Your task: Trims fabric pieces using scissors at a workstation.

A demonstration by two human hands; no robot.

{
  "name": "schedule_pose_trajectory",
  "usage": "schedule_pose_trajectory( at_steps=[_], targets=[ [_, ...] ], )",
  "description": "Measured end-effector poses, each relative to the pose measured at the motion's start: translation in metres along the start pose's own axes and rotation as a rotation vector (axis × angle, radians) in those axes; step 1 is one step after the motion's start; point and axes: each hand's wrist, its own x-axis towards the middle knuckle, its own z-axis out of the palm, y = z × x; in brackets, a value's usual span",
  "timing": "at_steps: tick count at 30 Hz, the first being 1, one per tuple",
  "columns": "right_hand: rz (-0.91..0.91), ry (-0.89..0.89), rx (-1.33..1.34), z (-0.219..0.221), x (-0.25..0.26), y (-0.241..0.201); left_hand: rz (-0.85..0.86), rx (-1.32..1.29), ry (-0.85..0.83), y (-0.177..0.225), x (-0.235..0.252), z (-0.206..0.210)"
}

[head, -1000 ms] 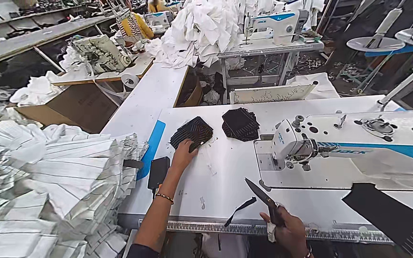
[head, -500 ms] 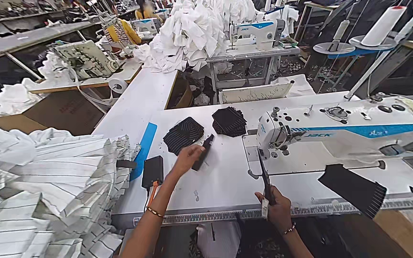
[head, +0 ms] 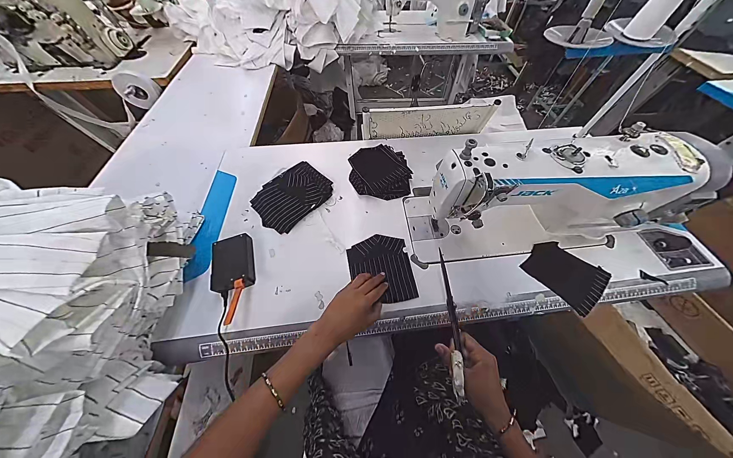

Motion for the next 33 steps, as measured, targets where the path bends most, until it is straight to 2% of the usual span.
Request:
schedule_pose_trajectory(
  at_steps=[2,5,7,11,15,19,23,33],
  targets=[
    [-0.062,0.015,-0.053,0.000,0.000,-0.007,0.016,0.020,-0.039,0.005,0.001,-0.002],
    [-0.127,0.022,-0.063,0.009,0.011,-0.024,-0.045,0.007,-0.274,0.013,0.005,-0.015],
    [-0.165,0.003,-0.019,0.019,0.021,-0.038,-0.046,0.034,-0.329,0.014,0.003,-0.018],
    [-0.214,-0.067,0.013,0.041,0.039,-0.050,-0.021,-0.024,-0.172,0.003,-0.002,-0.019],
    [-0.250,-0.071,-0.224,0.059,0.052,-0.057,-0.048,-0.309,-0.066,-0.007,0.001,-0.024],
    [-0.214,-0.048,-0.316,0.065,0.056,-0.058,-0.049,-0.436,-0.070,-0.022,-0.006,-0.033],
    [-0.227,-0.017,-0.258,0.062,0.058,-0.054,-0.208,-0.585,-0.092,-0.033,-0.015,-0.042],
    [-0.218,-0.057,-0.230,0.058,0.059,-0.052,-0.287,-0.607,-0.097,-0.029,-0.005,-0.043]
  ],
)
